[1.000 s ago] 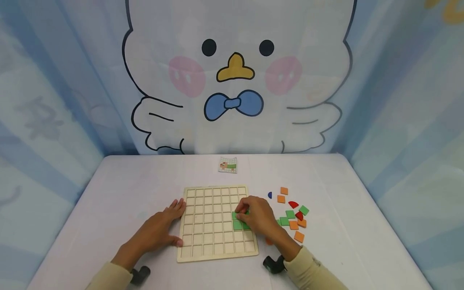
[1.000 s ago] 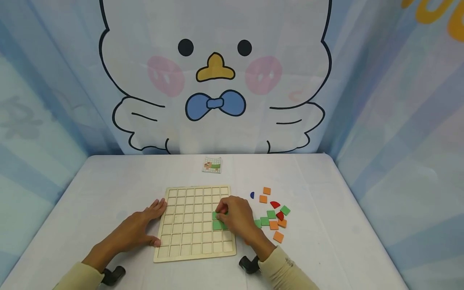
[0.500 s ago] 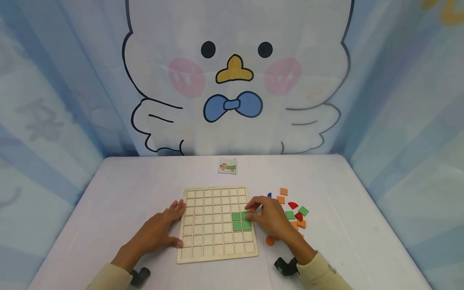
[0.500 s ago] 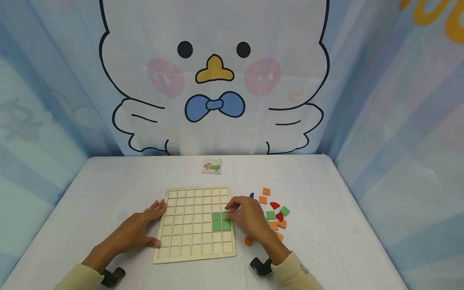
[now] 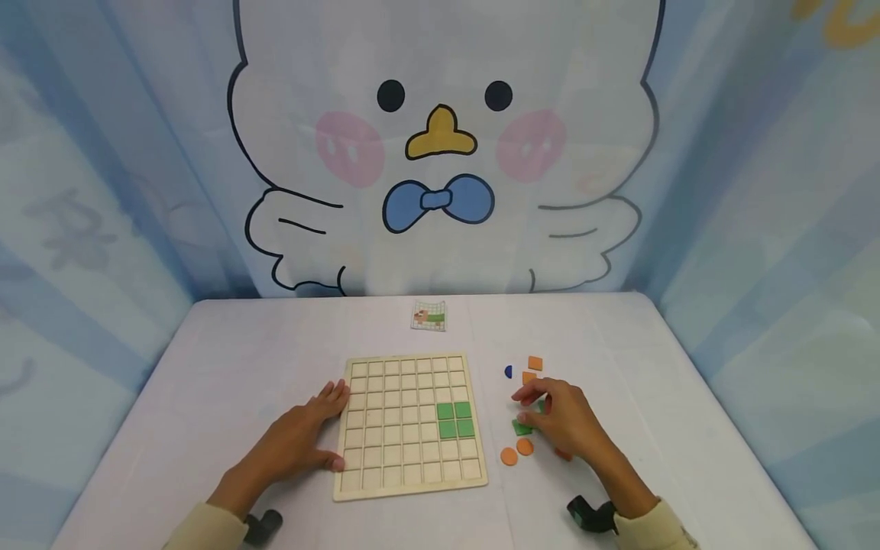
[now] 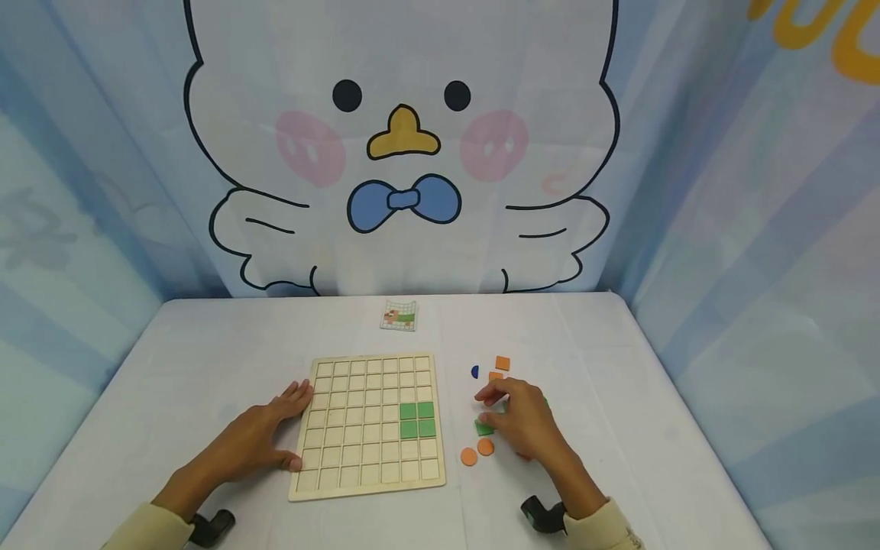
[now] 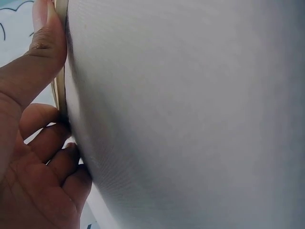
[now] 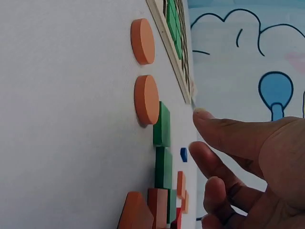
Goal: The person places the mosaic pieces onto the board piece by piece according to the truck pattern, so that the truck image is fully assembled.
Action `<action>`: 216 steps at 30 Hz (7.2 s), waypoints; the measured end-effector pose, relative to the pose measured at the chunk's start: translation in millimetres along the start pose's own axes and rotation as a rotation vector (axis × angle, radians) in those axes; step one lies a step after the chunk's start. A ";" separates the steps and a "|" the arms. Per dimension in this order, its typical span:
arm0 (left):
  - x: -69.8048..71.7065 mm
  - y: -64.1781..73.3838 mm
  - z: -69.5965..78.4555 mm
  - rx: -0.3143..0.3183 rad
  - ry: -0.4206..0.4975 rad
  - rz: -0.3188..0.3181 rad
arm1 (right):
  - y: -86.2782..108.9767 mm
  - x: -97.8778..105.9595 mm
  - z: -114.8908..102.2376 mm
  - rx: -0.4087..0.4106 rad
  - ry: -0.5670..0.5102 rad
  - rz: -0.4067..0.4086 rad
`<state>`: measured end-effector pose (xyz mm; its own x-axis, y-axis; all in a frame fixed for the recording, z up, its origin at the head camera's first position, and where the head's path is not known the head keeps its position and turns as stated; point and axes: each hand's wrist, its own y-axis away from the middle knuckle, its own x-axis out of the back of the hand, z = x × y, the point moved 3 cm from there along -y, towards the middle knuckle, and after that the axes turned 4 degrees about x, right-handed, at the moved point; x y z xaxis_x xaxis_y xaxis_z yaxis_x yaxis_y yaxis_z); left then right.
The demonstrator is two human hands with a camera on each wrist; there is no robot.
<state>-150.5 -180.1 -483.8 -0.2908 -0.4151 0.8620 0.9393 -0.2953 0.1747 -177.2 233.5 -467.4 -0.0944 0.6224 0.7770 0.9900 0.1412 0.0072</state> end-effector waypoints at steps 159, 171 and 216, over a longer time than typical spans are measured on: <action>-0.4 -1.5 -1.5 0.016 0.011 0.009 | -16.8 -49.3 -53.4 0.210 -0.159 -0.006; 0.5 0.2 0.0 0.009 0.005 0.023 | -18.3 -76.8 -86.2 0.323 -0.193 -0.102; -0.4 -2.1 -1.5 0.011 0.010 0.021 | -22.6 -85.5 -82.9 0.297 -0.113 -0.074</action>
<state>-152.7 -180.6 -485.2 -0.2728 -0.4299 0.8607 0.9471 -0.2772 0.1617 -182.8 113.3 -481.9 -0.1923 0.6815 0.7061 0.9076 0.3972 -0.1362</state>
